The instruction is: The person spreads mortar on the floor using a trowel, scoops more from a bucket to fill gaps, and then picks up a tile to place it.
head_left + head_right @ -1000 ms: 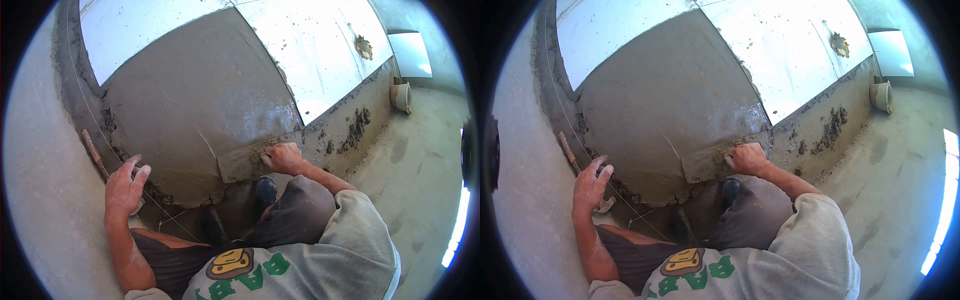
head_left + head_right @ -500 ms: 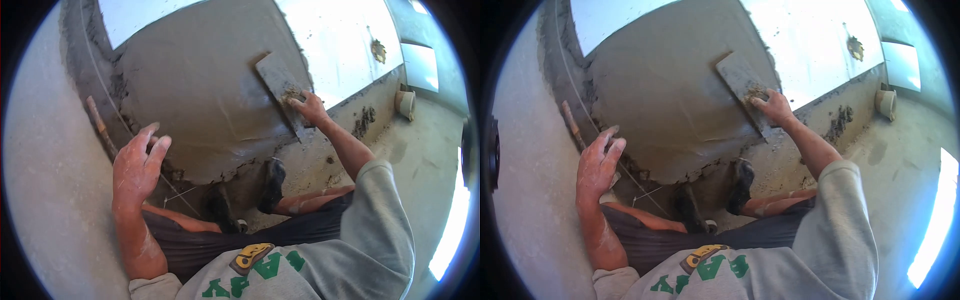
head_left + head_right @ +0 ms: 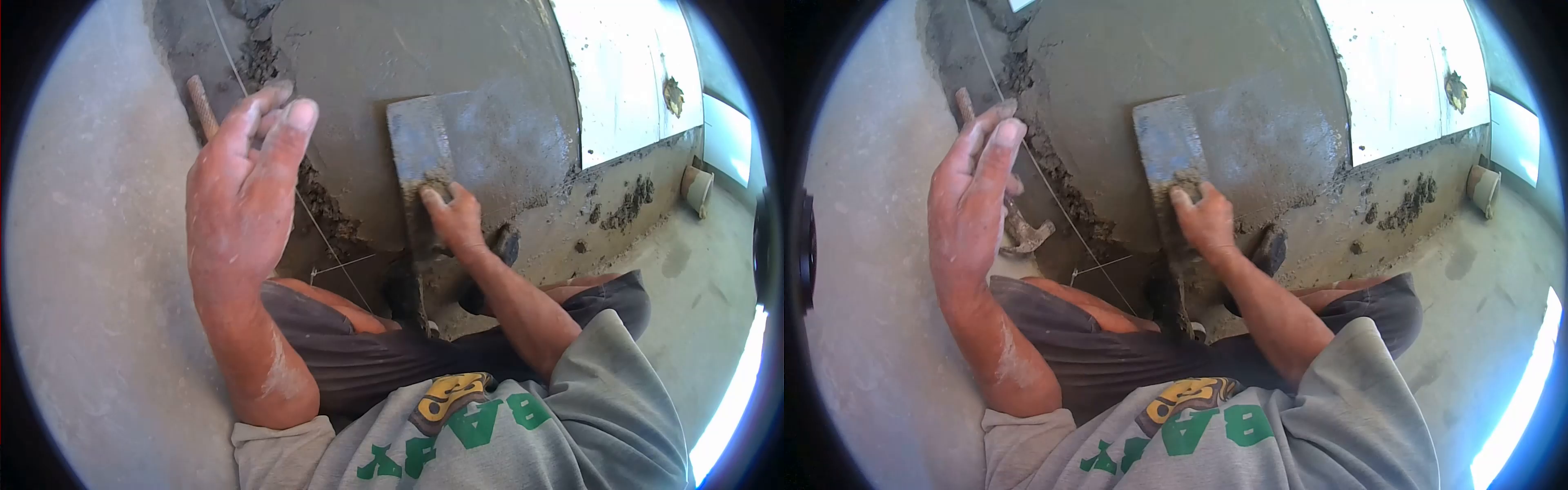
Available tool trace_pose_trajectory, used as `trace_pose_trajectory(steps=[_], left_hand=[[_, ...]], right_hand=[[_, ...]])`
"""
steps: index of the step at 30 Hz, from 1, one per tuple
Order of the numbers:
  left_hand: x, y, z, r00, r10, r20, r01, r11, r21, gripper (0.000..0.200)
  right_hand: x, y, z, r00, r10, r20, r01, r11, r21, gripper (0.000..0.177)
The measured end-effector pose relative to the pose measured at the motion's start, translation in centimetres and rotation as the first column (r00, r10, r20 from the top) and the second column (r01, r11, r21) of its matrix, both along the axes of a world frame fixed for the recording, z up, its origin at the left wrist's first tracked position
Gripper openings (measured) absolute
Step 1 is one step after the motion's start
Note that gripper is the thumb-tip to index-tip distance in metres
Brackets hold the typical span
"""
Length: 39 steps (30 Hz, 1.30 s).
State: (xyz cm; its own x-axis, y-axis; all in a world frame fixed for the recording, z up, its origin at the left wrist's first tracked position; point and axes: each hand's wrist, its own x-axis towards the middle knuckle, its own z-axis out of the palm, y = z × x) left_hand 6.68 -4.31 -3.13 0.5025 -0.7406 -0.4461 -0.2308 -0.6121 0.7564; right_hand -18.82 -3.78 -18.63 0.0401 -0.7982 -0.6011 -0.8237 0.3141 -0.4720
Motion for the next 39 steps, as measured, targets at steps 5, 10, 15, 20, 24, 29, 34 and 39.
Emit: trace_pose_trajectory(steps=[5, 10, 15, 20, 24, 29, 34, 39], left_hand=[[0.6, 0.0, -0.4, 0.999, -0.036, 0.006, 0.036, 0.999, -0.019, 0.058], [0.8, -0.2, -1.1, 0.995, -0.078, 0.062, 0.076, 0.997, 0.029, 0.060], [0.6, -0.5, -1.4, 0.994, -0.091, 0.059, 0.091, 0.996, 0.005, 0.061], [0.2, -1.0, -1.4, 0.982, -0.151, 0.113, 0.148, 0.988, 0.039, 0.062], [0.4, -1.2, -1.1, 0.989, -0.129, 0.069, 0.125, 0.991, 0.055, 0.062], [1.3, -0.9, -1.1, 0.993, -0.094, 0.075, 0.091, 0.995, 0.046, 0.061], [1.4, -1.0, -1.2, 0.993, -0.096, 0.062, 0.094, 0.995, 0.029, 0.060], [1.0, -1.0, -1.1, 0.993, -0.108, 0.039, 0.105, 0.992, 0.069, 0.059]], right_hand=[[6.5, 3.5, 0.2, 1.000, 0.021, 0.002, -0.021, 1.000, 0.012, 0.046], [10.7, 5.5, 0.4, 0.998, 0.059, 0.014, -0.060, 0.994, 0.094, 0.045], [14.3, 6.8, 0.5, 0.994, 0.099, 0.049, -0.105, 0.981, 0.161, 0.046], [12.9, 6.0, 1.4, 0.936, 0.349, 0.037, -0.351, 0.931, 0.101, 0.044], [10.3, 5.8, 1.0, 0.826, 0.561, -0.051, -0.562, 0.827, 0.011, 0.036], [7.2, 1.3, 1.0, 0.728, 0.637, -0.254, -0.675, 0.731, -0.104, 0.031], [4.5, -7.8, 1.1, 0.681, 0.567, -0.464, -0.685, 0.717, -0.129, 0.037], [2.2, -15.1, 1.6, 0.801, 0.327, -0.503, -0.475, 0.858, -0.199, 0.049]])
